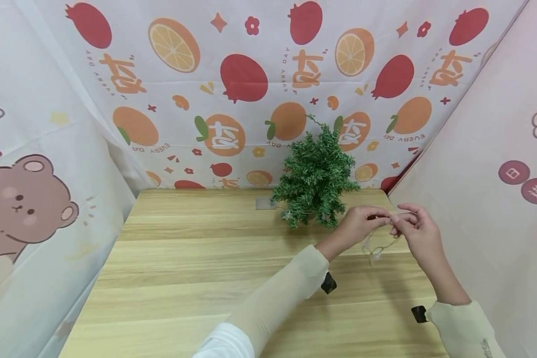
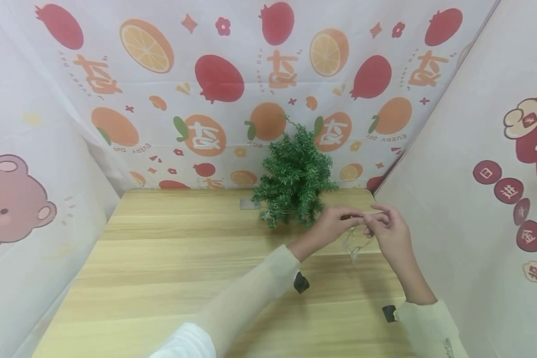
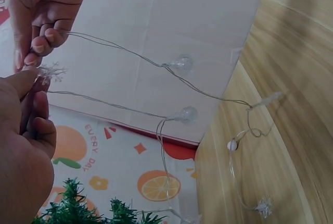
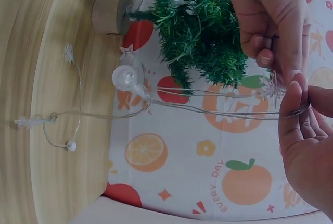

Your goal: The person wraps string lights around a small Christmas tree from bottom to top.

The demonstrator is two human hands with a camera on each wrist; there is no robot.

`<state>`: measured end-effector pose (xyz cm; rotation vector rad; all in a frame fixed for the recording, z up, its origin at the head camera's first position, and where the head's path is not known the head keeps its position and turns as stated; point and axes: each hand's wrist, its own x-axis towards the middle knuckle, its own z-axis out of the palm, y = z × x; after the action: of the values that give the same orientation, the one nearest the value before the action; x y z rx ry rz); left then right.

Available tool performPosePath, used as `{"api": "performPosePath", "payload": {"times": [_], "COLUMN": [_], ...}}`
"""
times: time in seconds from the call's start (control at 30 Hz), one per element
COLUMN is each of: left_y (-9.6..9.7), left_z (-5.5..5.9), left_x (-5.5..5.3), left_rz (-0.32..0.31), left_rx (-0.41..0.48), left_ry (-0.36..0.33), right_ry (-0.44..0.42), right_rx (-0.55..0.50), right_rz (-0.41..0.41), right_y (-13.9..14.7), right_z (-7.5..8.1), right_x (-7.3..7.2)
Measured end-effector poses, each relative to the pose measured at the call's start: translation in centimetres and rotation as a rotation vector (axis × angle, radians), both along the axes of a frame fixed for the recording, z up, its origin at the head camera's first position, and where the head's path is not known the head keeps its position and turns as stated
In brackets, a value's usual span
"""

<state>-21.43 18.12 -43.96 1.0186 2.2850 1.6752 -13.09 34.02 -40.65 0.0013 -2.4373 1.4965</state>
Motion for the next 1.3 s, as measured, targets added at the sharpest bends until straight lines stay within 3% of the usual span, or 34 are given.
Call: {"api": "performPosePath", "payload": {"times": [0.17, 0.3, 0.5, 0.73, 0.9, 1.13, 1.3], "left_y": [-0.1, 0.0, 0.0, -0.1, 0.0, 0.3, 0.6], "left_z": [0.3, 0.4, 1.5, 3.4, 3.9, 4.2, 4.8], "left_x": [0.1, -0.1, -1.2, -2.1, -2.2, -2.2, -2.5], "left_rz": [0.026, 0.069, 0.156, 0.168, 0.183, 0.196, 0.209], "left_rx": [-0.04, -0.005, 0.075, 0.109, 0.113, 0.098, 0.064], "left_ry": [0.045, 0.04, -0.004, 0.01, -0.023, -0.035, -0.031], "right_ry": [0.013, 0.024, 0.007, -0.05, -0.115, -0.131, -0.164], "right_rx": [-0.146, -0.2, -0.089, -0.024, 0.03, 0.023, 0.005], "right_rz": [0.032, 0.059, 0.1, 0.129, 0.157, 0.183, 0.158], "right_y": [-0.2, -0.6, -0.8, -0.7, -0.6, -0.6, -0.6], "right_z": [-0.1, -0.1, -0.4, -1.1, -2.0, -2.6, -3.2], "right_x": [0.2, 0.2, 0.8, 1.4, 2.1, 3.1, 3.3]}}
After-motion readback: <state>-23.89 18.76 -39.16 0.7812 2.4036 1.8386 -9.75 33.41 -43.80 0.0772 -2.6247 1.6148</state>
